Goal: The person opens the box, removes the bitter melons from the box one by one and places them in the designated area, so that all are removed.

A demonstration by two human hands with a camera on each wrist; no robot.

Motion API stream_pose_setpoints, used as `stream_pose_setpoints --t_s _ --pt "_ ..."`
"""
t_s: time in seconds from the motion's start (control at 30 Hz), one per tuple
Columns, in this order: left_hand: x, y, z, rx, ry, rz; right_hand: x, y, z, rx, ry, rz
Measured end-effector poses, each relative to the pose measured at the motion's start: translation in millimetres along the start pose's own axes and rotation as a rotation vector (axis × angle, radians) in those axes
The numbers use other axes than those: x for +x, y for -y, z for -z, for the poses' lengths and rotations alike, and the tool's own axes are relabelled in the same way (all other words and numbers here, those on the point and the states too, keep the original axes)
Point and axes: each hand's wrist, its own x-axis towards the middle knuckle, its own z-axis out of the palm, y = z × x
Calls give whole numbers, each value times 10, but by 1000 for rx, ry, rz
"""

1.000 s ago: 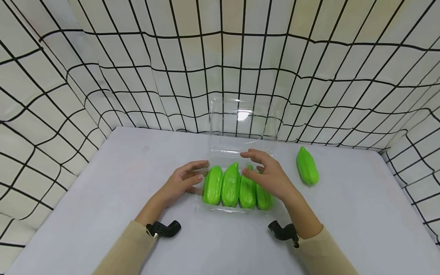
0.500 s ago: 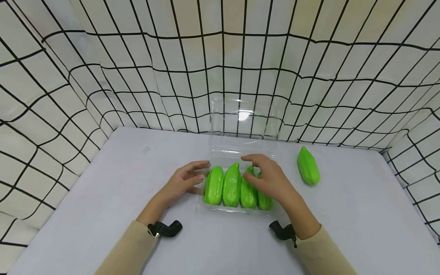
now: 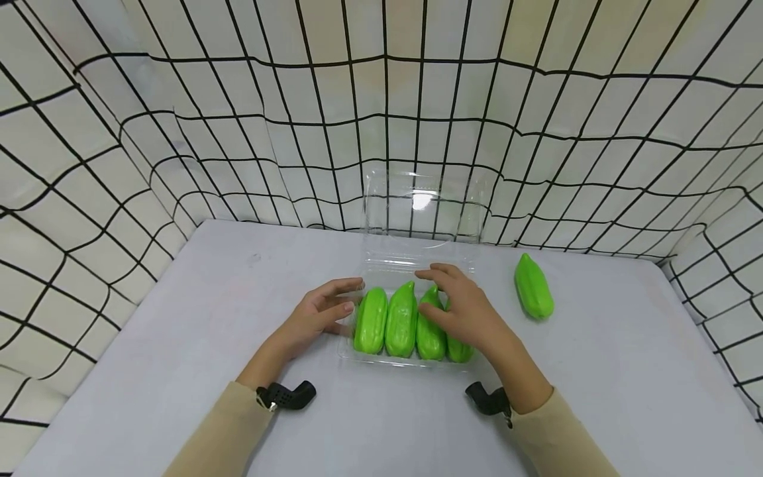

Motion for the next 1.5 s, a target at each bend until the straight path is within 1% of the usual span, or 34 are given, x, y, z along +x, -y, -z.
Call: stream_pose_setpoints --t_s 0.17,0.3,0.47,0.57,0.73,0.9,1.07,1.27,1.4,1.5 --pt "6 4 -5 -3 1 2 -6 -26 22 27 -11 -11" --pt "10 5 -2 1 1 1 -16 -6 81 49 -25 -14" --pt "12 0 1 9 -1 4 -26 14 160 95 -76 9" --pt "4 3 3 13 -2 3 -32 29 173 122 -113 39" --pt "-9 16 4 18 -2 4 -45 57 166 115 -153 80" --pt "-5 27 6 24 -8 4 -58 90 204 111 -165 86" --pt "17 37 -4 20 -6 2 -73 113 257 143 -151 71" --pt "12 29 -11 21 -1 -4 -97 135 298 227 -107 89" --pt "8 13 -8 8 -1 -2 -103 159 311 296 -84 84" --pt "6 9 -6 0 0 2 -110 190 305 317 -61 79"
